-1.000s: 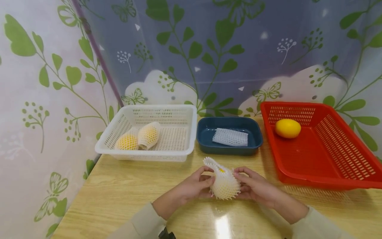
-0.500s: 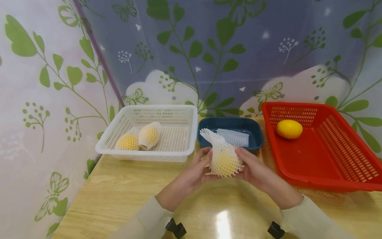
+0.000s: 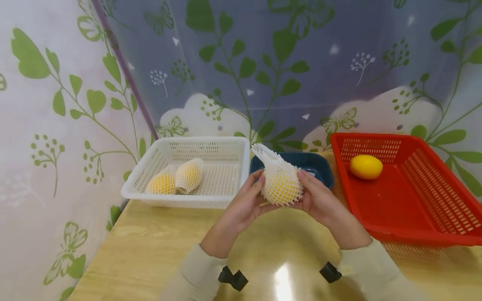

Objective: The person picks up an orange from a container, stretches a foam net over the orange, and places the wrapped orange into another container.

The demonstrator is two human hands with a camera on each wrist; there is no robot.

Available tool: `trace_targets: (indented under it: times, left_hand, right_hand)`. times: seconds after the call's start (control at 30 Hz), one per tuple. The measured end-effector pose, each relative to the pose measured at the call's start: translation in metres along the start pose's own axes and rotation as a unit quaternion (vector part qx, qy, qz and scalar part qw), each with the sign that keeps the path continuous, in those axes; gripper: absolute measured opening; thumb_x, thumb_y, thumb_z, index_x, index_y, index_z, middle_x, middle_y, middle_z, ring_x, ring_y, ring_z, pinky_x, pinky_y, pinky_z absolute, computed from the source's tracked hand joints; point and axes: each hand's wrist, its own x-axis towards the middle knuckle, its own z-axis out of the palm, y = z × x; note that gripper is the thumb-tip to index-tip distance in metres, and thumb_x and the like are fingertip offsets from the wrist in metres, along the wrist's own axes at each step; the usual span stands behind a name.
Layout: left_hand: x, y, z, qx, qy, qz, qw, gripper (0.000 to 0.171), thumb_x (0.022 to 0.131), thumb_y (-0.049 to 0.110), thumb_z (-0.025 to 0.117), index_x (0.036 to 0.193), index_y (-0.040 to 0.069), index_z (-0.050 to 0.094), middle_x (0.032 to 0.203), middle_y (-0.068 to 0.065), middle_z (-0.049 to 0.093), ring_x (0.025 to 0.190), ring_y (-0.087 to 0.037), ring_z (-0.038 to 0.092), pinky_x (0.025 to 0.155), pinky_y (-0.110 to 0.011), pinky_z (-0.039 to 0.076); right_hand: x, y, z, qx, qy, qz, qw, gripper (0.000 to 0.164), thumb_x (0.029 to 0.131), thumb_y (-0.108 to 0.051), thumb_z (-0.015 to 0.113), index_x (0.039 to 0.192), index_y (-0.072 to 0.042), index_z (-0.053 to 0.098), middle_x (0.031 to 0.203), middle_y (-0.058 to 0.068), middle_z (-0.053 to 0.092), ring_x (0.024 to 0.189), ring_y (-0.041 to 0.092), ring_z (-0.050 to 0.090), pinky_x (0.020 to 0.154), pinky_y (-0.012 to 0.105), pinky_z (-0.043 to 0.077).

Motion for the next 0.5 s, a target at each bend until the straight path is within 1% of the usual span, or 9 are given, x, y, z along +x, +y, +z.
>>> trace_targets:
  times: [0.1,0.3,0.4,0.5]
  left_hand:
    - [0.002,-0.001,0.0,-0.001,0.003,-0.003,1.0,0.051,0.106,0.035,0.037,0.149,0.013,0.023,0.142,-0.021,0.039,0.113,-0.025,0.054,0.098,-0.049,0.047]
    - [0.002,-0.005,-0.007,-0.005,0.017,-0.01,0.9998,0.047,0.107,0.033,0.035,0.148,0.012,0.024,0.142,-0.021,0.037,0.116,-0.03,0.052,0.098,-0.052,0.046]
    - [0.003,-0.005,-0.008,-0.008,0.012,-0.005,0.9999,0.047,0.107,0.033,0.034,0.147,0.012,0.025,0.143,-0.02,0.037,0.118,-0.032,0.051,0.098,-0.053,0.045]
    - [0.004,-0.002,-0.009,-0.007,0.001,0.001,1.0,0.048,0.107,0.035,0.034,0.147,0.012,0.024,0.144,-0.021,0.035,0.12,-0.032,0.05,0.098,-0.052,0.045]
  right_hand:
    - [0.002,0.003,-0.001,0.012,0.006,-0.001,1.0,0.046,0.103,-0.044,0.039,0.138,-0.014,0.035,0.12,0.001,0.054,0.103,0.016,0.06,0.09,0.032,0.053]
    - [0.006,0.01,-0.002,0.009,-0.009,0.006,1.0,0.047,0.104,-0.042,0.037,0.14,-0.013,0.032,0.121,0.001,0.054,0.104,0.017,0.062,0.091,0.033,0.053]
    - [0.006,0.011,-0.002,0.01,-0.008,0.002,1.0,0.044,0.104,-0.042,0.037,0.139,-0.014,0.035,0.121,0.001,0.055,0.104,0.017,0.061,0.091,0.033,0.053]
    - [0.007,0.011,-0.002,0.015,0.003,-0.011,1.0,0.037,0.104,-0.04,0.039,0.133,-0.017,0.041,0.119,0.0,0.056,0.103,0.017,0.061,0.089,0.033,0.053]
